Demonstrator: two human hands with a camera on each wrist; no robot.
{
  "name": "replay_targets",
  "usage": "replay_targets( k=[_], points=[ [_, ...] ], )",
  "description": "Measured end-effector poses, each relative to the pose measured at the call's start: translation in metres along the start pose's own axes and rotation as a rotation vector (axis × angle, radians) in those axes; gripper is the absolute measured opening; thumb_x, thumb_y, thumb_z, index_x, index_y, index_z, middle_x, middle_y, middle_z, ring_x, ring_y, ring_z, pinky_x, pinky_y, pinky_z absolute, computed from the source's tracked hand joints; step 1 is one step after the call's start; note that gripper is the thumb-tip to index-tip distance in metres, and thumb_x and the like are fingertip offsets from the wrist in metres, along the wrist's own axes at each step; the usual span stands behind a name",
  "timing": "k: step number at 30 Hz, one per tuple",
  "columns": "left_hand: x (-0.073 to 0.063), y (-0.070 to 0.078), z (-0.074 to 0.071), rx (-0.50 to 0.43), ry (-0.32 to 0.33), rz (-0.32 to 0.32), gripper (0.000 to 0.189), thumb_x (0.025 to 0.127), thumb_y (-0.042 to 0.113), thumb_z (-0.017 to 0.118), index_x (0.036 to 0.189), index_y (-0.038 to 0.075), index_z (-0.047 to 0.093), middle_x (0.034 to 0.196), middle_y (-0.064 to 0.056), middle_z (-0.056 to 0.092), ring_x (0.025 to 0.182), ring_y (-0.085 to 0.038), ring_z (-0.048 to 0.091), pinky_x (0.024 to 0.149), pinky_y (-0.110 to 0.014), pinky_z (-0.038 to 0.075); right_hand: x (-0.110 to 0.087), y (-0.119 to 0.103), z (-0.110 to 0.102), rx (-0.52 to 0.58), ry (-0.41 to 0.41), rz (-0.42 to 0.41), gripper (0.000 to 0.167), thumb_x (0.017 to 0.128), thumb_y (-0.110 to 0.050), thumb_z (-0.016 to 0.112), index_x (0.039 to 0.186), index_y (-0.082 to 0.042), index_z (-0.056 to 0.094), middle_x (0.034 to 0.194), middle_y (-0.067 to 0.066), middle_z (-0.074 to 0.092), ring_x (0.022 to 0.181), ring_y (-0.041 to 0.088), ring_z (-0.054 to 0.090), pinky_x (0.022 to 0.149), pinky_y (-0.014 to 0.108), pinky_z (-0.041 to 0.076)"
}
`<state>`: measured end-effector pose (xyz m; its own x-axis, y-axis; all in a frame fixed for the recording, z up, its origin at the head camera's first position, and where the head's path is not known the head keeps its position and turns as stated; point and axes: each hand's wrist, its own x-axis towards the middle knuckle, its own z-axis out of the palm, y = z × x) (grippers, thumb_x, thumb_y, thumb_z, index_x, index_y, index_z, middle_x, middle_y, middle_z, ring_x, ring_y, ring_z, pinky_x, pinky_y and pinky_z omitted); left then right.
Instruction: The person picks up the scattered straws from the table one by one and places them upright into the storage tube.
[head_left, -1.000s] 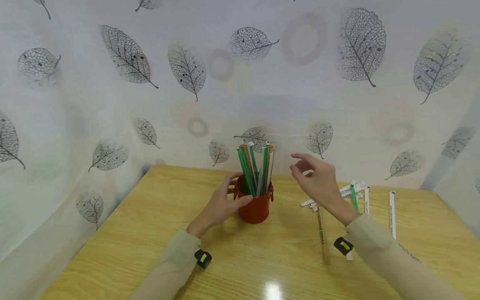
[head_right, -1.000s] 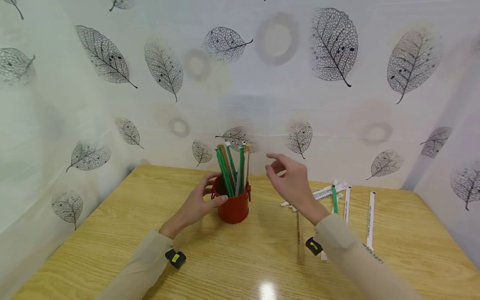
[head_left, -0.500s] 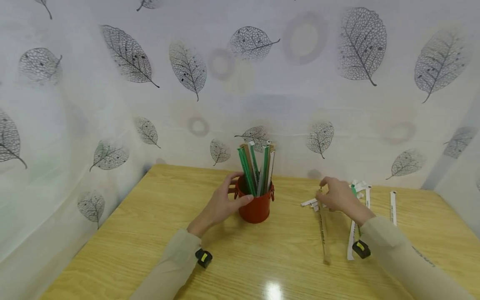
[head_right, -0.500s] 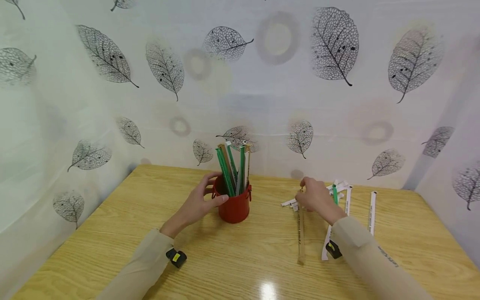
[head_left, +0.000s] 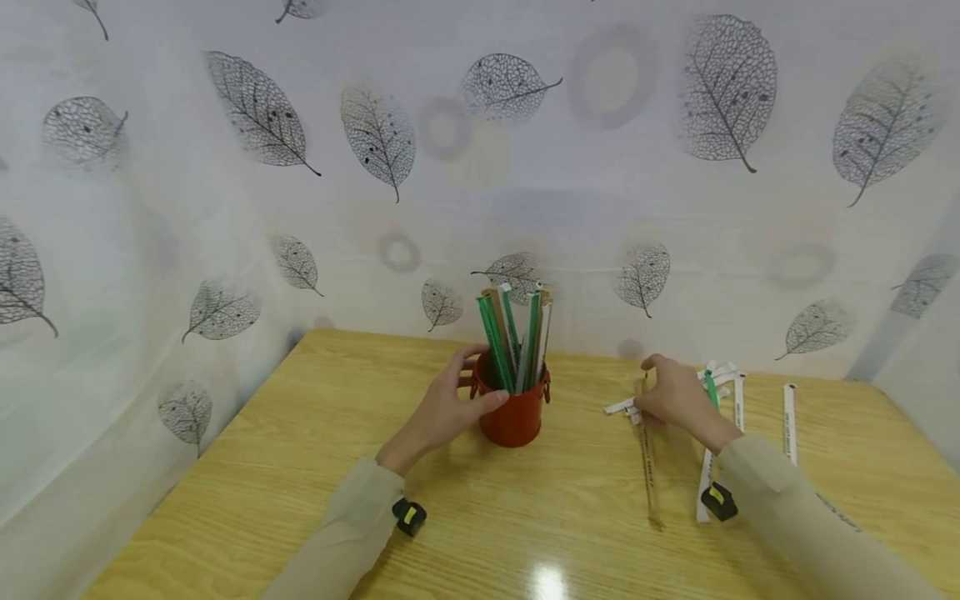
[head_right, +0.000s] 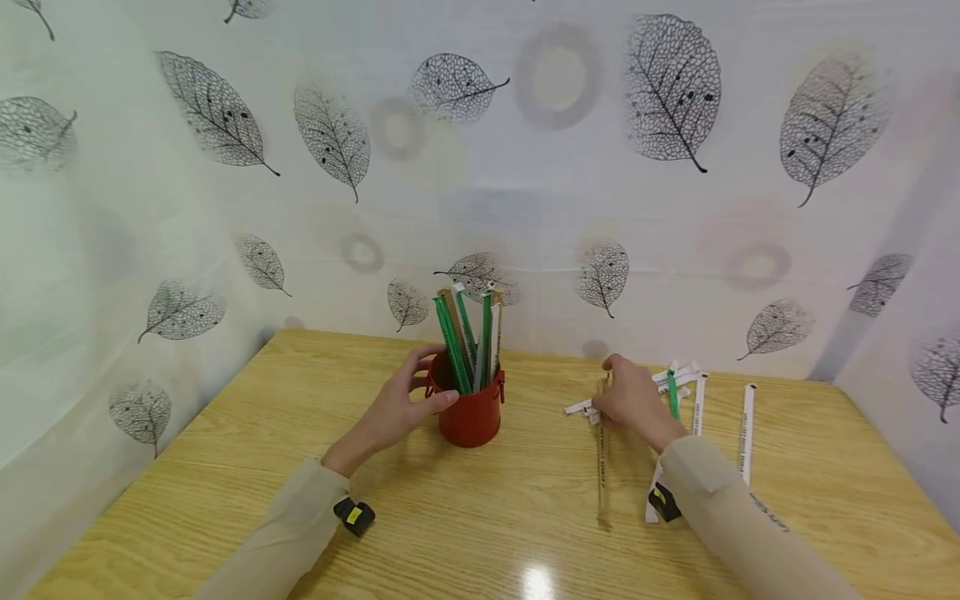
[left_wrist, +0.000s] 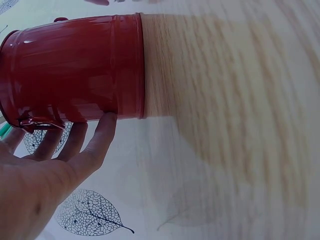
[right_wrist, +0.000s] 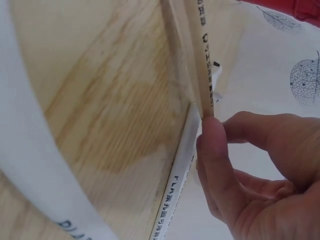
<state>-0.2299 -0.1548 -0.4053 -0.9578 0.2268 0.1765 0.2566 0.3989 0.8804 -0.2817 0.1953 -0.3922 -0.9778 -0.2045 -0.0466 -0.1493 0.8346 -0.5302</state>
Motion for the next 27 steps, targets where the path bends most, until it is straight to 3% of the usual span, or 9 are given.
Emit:
replay_targets(
  k=[8, 15, 18, 23, 27],
  points=[
    [0.000, 0.000, 0.000, 0.003, 0.000, 0.002, 0.070, 0.092, 0.042, 0.072, 0.153, 0.036, 0.037, 0.153, -0.005, 0.048, 0.132, -0.036, 0.055, 0.107, -0.057, 0.050, -0.009, -0.006, -0.014, 0.130, 0.067, -0.022, 0.066, 0.090, -0.011, 0.068, 0.145, 0.014, 0.041, 0.085, 0.021, 0.076, 0.060, 0.025, 0.074, 0.059, 0.039, 0.063],
    [-0.001, -0.001, 0.000, 0.003, 0.006, 0.001, 0.070, 0.093, 0.042, 0.072, 0.153, 0.036, 0.037, 0.153, -0.005, 0.048, 0.132, -0.036, 0.055, 0.106, -0.058, 0.050, -0.019, -0.017, -0.033, 0.194, 0.248, -0.091, 0.058, 0.092, -0.013, 0.062, 0.146, 0.003, 0.049, 0.098, 0.025, 0.073, 0.065, 0.028, 0.076, 0.055, 0.036, 0.062],
    [-0.001, -0.001, 0.000, 0.004, 0.008, 0.000, 0.070, 0.093, 0.041, 0.072, 0.153, 0.035, 0.037, 0.153, -0.005, 0.048, 0.131, -0.036, 0.055, 0.106, -0.057, 0.050, -0.023, -0.020, -0.037, 0.196, 0.369, -0.141, 0.053, 0.092, -0.013, 0.063, 0.143, 0.000, 0.054, 0.096, 0.023, 0.073, 0.063, 0.019, 0.075, 0.052, 0.028, 0.059],
    [-0.001, -0.001, 0.000, 0.000, 0.005, 0.000, 0.070, 0.093, 0.041, 0.072, 0.153, 0.035, 0.037, 0.153, -0.005, 0.048, 0.132, -0.036, 0.055, 0.106, -0.058, 0.050, -0.026, -0.024, -0.040, 0.207, 0.564, -0.243, 0.045, 0.092, -0.012, 0.067, 0.136, -0.005, 0.062, 0.096, 0.019, 0.072, 0.065, -0.016, 0.059, 0.052, 0.013, 0.052],
    [-0.001, -0.001, 0.000, -0.001, 0.004, -0.005, 0.070, 0.093, 0.042, 0.072, 0.153, 0.036, 0.037, 0.153, -0.005, 0.048, 0.132, -0.036, 0.055, 0.106, -0.058, 0.050, -0.027, -0.028, -0.041, 0.231, 0.664, -0.333, 0.042, 0.090, -0.009, 0.071, 0.132, -0.007, 0.066, 0.110, 0.017, 0.071, 0.076, -0.021, 0.054, 0.061, 0.002, 0.048]
  ],
)
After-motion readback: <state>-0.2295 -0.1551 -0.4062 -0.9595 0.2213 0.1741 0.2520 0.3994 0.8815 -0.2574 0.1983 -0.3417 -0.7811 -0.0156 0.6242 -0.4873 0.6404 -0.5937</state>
